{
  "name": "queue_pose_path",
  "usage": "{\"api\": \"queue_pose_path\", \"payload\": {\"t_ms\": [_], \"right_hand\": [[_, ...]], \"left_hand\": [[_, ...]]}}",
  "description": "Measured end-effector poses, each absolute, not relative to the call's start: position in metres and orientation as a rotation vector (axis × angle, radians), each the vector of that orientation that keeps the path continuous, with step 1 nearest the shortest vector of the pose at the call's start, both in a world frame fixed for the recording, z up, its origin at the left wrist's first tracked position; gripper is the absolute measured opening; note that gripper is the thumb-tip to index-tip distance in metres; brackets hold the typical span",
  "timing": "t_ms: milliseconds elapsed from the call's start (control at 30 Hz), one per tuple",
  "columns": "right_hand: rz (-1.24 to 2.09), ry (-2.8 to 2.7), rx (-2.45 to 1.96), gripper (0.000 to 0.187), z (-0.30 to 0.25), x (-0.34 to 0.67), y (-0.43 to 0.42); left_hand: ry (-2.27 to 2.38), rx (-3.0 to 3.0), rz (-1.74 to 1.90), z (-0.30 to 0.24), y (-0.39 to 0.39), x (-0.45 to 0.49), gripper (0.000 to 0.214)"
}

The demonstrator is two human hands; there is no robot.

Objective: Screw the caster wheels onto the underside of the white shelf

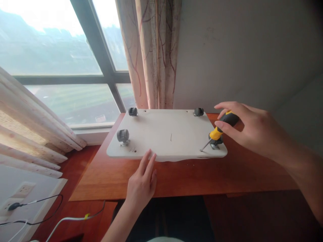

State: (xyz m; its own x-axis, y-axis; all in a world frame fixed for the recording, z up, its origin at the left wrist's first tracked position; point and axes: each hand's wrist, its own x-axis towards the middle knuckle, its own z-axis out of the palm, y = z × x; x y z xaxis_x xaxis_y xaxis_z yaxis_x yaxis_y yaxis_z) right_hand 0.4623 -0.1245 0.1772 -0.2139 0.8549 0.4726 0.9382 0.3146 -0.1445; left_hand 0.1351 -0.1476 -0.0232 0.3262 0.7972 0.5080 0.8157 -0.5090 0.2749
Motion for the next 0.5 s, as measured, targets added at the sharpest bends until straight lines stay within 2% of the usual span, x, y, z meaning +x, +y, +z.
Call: {"api": "queue_pose_path", "payload": {"t_ms": [267,367,500], "right_hand": [[0.285,-2.206,-1.427,0.045,0.189,0.474,-0.12],[0.229,-2.186,-1.437,0.048,0.188,0.473,-0.12],[-0.054,-2.166,-1.51,0.046,0.184,0.467,-0.124]], "left_hand": [[-1.554,-2.527,-0.959,-0.023,-0.149,0.138,0.068],[-1.553,-2.522,-0.967,-0.023,-0.149,0.138,0.068],[-1.55,-2.526,-0.966,-0.023,-0.149,0.138,0.069]]}}
